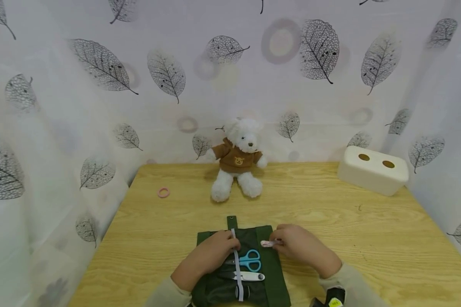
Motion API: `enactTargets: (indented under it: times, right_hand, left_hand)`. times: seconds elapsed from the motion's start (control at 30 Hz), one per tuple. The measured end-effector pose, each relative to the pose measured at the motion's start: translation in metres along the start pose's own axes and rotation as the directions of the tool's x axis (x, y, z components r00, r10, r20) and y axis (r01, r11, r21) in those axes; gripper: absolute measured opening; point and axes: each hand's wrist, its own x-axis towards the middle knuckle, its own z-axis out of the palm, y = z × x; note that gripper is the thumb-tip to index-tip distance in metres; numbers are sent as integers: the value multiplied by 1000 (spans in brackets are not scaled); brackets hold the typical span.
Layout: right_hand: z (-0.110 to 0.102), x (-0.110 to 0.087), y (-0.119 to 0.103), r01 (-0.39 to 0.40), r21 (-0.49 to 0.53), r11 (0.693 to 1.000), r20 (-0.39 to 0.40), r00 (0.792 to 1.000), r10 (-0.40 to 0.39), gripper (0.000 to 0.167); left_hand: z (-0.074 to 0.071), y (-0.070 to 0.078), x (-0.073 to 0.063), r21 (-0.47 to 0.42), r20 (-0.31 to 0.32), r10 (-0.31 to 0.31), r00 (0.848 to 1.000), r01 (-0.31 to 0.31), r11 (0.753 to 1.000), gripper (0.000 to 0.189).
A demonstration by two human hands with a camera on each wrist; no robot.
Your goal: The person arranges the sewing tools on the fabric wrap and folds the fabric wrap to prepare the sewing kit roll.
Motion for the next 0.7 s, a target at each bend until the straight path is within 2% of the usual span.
enactTargets:
  times: [0.27,0.47,0.7]
  right_hand:
    - [3,9,-11,22,16,1000,56,998,-23,6]
    - [7,17,-17,59,-5,998,96,994,-58,3]
    - [13,24,-19,64,-24,998,102,993,-61,6]
  left_hand:
    - [-2,3,3,30,-9,-1,1000,1,1000,14]
    - [-2,3,5,49,-23,25,999,-24,999,13]
    - [1,3,4,58,-35,25,999,-23,998,12]
